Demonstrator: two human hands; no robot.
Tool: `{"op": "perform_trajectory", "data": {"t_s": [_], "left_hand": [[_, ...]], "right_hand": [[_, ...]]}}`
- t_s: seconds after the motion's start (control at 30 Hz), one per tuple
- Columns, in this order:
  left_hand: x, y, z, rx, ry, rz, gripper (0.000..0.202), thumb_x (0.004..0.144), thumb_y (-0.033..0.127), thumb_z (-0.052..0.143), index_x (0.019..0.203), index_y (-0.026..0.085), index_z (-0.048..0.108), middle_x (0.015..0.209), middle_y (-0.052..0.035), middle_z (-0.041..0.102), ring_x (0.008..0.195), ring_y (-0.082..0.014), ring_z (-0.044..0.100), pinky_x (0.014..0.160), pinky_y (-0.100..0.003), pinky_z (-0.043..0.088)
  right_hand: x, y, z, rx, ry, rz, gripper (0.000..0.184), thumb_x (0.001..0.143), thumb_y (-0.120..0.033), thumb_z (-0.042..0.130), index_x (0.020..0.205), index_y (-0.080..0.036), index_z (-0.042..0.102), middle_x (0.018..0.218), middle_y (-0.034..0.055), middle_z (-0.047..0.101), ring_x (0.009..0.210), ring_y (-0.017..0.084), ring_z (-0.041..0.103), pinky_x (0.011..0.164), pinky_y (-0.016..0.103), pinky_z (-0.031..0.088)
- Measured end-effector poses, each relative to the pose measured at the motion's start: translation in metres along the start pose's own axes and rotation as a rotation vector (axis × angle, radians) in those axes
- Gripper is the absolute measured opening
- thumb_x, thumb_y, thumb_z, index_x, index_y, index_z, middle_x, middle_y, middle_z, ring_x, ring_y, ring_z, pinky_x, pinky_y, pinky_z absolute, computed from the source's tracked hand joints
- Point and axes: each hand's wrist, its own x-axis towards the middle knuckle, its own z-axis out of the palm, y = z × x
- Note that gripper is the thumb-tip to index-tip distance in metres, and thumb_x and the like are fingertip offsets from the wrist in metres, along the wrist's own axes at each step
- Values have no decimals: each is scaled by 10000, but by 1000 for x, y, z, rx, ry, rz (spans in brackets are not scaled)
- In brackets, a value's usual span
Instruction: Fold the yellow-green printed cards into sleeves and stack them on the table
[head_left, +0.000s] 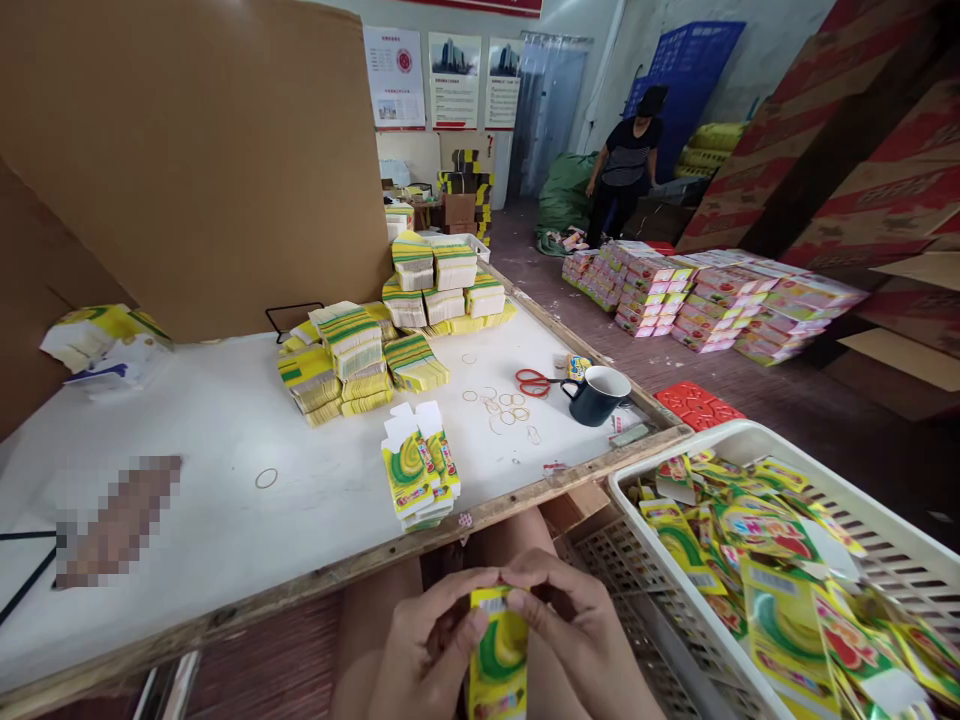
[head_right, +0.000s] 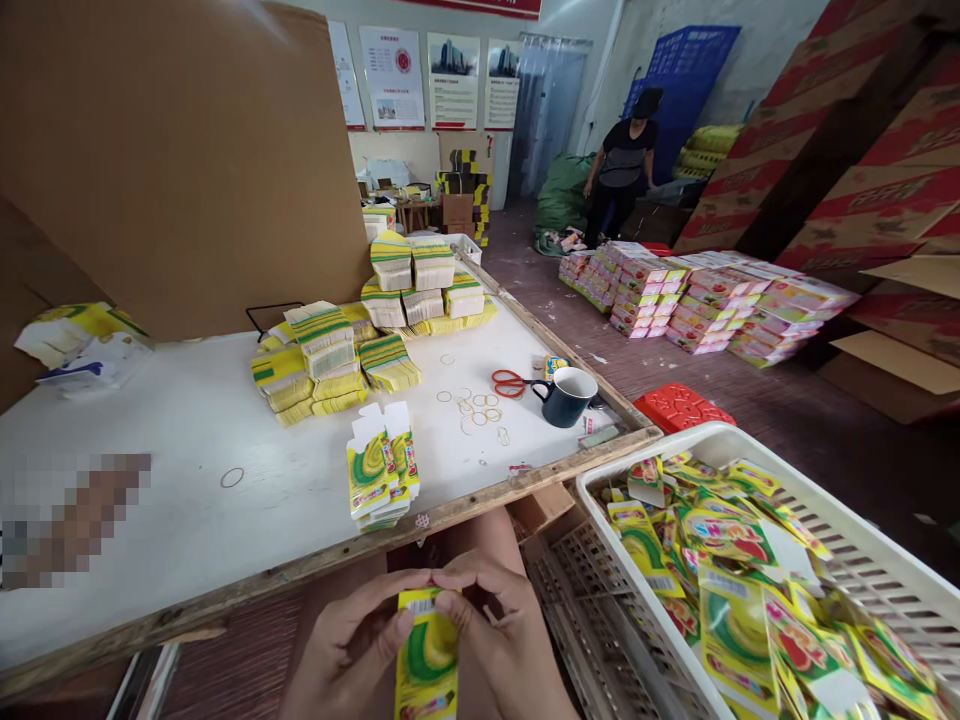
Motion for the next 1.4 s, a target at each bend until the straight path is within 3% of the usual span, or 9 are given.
{"op": "perform_trajectory", "data": {"t_s": [0.1,0.17,0.27,0.4,0.63,0.8,0.97,1.27,1.4], "left_hand": [[20,-4,-14,160,215,26,301,870,314,511,1116,216,655,1225,-106,649,1159,-250,572,993,-359,442],[39,-16,-33,287,507,17,420,837,359,550,1230,214,541,1344,-121,532,1213,-263,508,1033,-418,385],[66,-39,-63,310,691,-107,759,692,450,678,1319,128,398,1145,-170,602,1021,-308,590,822,-467,501],[81,-53,-83,206,644,-127,711,624,460,714,1177,62,509,658,-1,599,639,-211,607,608,-349,527],[43,-12,-64,175,607,-56,314,709,376,678,930,152,674,741,-22,650,711,-181,590,665,-265,496],[3,5,-22,279,184,156,198,791,243,612,946,234,735,765,-42,621,742,-190,584,704,-247,492],[-8,1,-14,279,95,102,236,838,266,553,993,245,731,752,-55,582,697,-184,558,680,-254,493],[-11,-7,-13,235,70,138,202,824,277,576,911,232,753,689,-46,567,660,-176,550,613,-238,458],[-16,-5,-6,-78,54,-78,364,775,493,600,956,212,744,781,-72,654,735,-203,593,708,-287,489]], "right_hand": [[-4,-16,-40,-408,276,-159,160,850,-318,567,804,-217,682,855,69,685,820,222,641,717,331,517],[-8,-27,-73,-773,678,-233,195,842,-363,559,842,-212,683,900,96,674,860,260,617,782,401,478],[-13,-36,-107,-1098,978,-286,308,820,-435,574,903,-165,695,983,144,647,949,305,572,842,452,428],[-10,-24,-100,-970,781,-246,300,840,-440,536,864,-175,675,929,110,646,860,255,593,680,356,453],[1,-9,-23,-705,390,-276,208,874,-241,517,1069,-240,588,1069,70,654,986,232,603,801,344,477],[8,-8,20,-674,14,-341,552,852,-199,541,1369,-253,357,1353,78,517,1242,261,471,997,406,409],[-2,4,31,-465,63,-217,427,845,-208,542,1261,-246,455,1093,75,651,934,209,638,797,299,531],[-2,-3,28,-391,83,-139,350,856,-242,524,1200,-246,458,1070,75,576,683,148,553,635,260,501],[-5,-3,36,-174,119,-61,243,870,-340,520,1084,-236,471,880,34,540,689,142,542,595,219,483]]}}
